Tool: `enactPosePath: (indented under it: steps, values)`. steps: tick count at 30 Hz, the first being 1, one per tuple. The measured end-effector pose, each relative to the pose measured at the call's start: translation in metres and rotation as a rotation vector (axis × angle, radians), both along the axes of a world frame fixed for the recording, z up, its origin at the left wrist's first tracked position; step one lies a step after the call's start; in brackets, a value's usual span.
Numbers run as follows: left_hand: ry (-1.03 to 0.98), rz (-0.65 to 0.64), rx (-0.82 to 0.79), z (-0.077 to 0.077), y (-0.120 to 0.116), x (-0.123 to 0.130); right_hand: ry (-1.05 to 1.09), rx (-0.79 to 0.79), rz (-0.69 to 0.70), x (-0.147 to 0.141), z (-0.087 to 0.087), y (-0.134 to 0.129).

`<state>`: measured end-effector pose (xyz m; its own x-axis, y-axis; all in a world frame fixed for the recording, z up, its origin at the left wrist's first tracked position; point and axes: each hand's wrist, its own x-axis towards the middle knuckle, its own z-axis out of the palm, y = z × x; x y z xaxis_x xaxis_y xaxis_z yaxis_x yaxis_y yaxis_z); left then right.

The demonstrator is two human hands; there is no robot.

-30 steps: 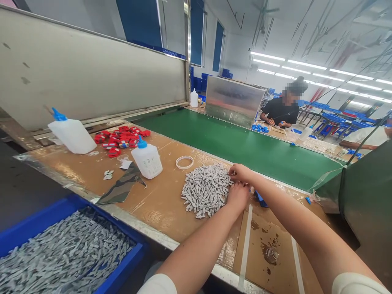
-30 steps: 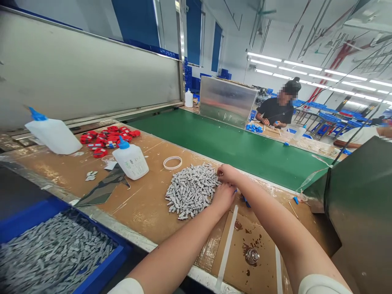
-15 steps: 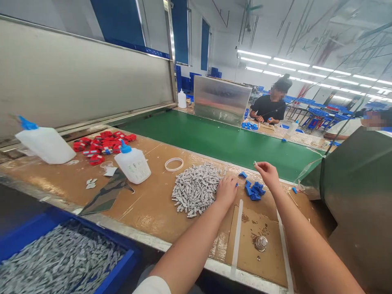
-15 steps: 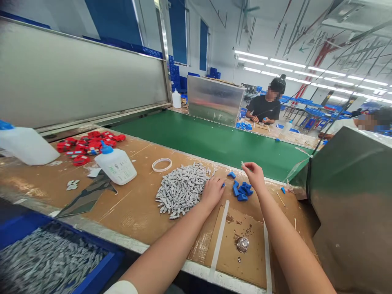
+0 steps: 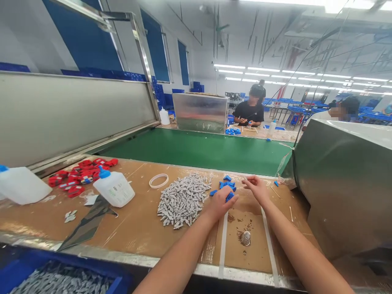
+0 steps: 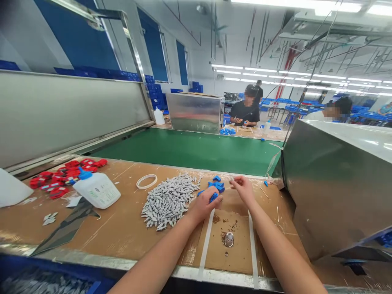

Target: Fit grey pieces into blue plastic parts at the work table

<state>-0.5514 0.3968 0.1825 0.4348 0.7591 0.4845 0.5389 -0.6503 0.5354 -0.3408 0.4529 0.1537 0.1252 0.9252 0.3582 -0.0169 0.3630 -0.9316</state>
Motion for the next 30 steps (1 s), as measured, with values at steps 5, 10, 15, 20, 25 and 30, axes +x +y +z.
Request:
enactPosePath:
  steps: [5,10,15,20,25,30]
  values:
    - [-0.008,0.05,-0.114,0.012,0.012,0.025,-0.072,0.039,0.088,0.04,-0.015,-0.049]
    - [-0.005,0.01,-0.021,-0.011,0.014,0.022,-0.581,0.32,0.322,0.055,0.003,-0.081]
    - [-0.067,-0.129,0.086,-0.016,0.014,0.015,-0.973,0.422,0.604,0.056,0.035,-0.115]
    - [-0.116,-0.152,0.087,-0.015,0.019,0.014,-1.153,0.379,0.682,0.051,0.05,-0.136]
    - [-0.112,-0.087,0.054,-0.016,0.015,0.017,-1.192,0.407,0.72,0.045,0.053,-0.144]
    - [-0.146,-0.095,0.026,-0.015,0.016,0.018,-1.142,0.375,0.759,0.046,0.055,-0.142]
